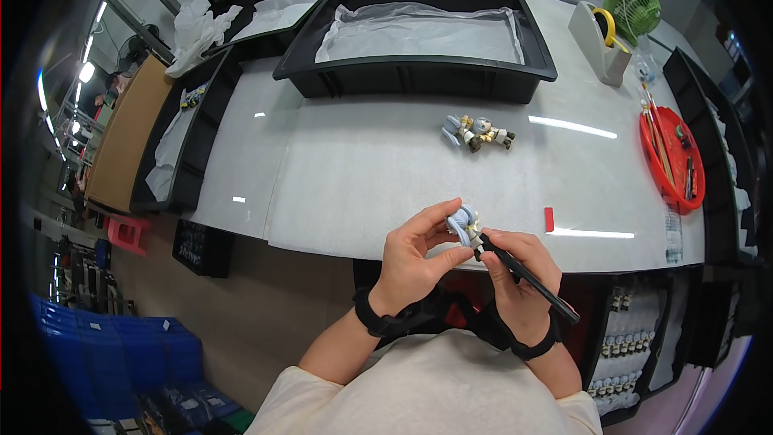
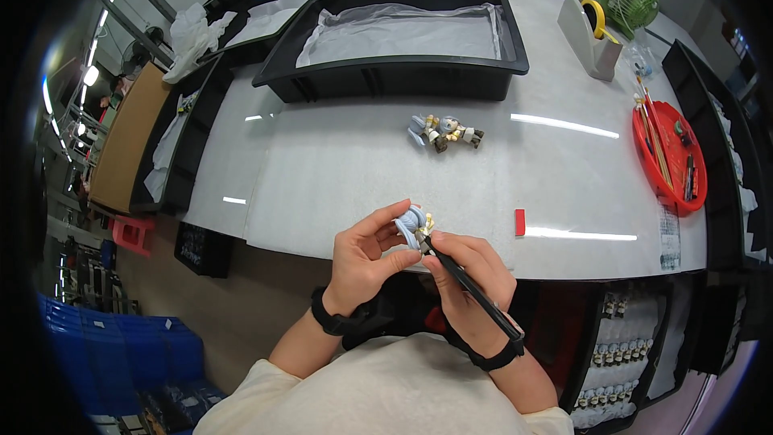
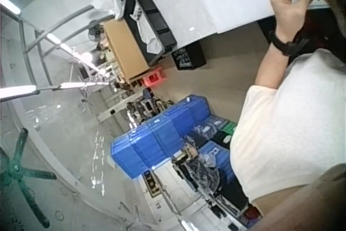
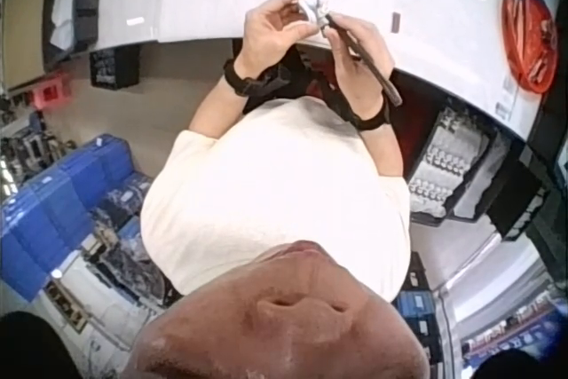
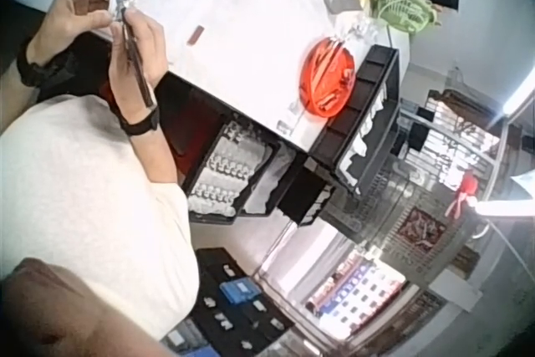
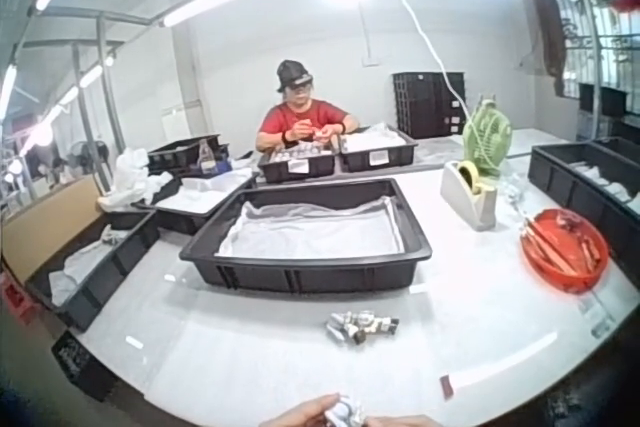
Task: The person inspects and scrapes the bases of figurines with a craft knife before placing them into a tray. They then move the tray to a stack, line a new tray with paper, and begin transferring more figurines into it.
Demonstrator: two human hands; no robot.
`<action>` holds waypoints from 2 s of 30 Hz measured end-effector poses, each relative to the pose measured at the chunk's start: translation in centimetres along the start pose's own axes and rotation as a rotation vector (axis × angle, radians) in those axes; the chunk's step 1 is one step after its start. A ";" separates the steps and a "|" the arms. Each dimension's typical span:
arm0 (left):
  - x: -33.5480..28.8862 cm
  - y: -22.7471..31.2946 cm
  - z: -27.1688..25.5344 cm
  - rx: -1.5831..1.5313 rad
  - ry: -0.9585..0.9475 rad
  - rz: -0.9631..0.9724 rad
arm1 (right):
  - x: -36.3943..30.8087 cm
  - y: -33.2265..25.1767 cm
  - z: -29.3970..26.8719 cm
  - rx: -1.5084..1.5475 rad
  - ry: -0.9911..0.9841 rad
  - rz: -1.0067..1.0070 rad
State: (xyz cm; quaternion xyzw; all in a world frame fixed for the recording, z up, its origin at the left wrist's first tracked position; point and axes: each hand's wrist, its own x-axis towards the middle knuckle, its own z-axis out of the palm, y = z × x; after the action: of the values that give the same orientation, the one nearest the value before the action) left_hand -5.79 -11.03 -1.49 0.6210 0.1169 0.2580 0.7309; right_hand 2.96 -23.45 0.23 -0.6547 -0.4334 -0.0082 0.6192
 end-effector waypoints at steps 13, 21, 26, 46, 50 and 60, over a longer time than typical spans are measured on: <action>-0.2 -0.1 0.1 0.103 0.013 0.035 | 0.0 0.1 0.1 -0.029 0.001 -0.016; -0.1 0.1 0.2 0.152 0.008 0.062 | -0.1 0.2 0.0 -0.021 -0.012 -0.043; -0.1 0.1 0.2 0.163 0.013 0.068 | -0.1 0.3 0.1 0.008 -0.025 -0.052; 0.0 0.2 0.2 0.159 0.012 0.053 | 0.0 0.4 -0.2 0.079 -0.043 0.007; 0.2 0.3 0.3 0.131 0.011 0.038 | 0.3 0.2 -0.7 0.123 0.001 0.051; 0.6 1.2 -1.1 -0.214 -0.014 -0.124 | 6.1 4.1 -10.7 -0.651 -0.327 -0.159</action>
State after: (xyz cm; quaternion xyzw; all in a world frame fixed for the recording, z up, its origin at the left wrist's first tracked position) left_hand -6.13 -9.71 -0.47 0.5327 0.1219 0.2190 0.8084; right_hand 14.71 -28.21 2.79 -0.7743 -0.5510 -0.0889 0.2983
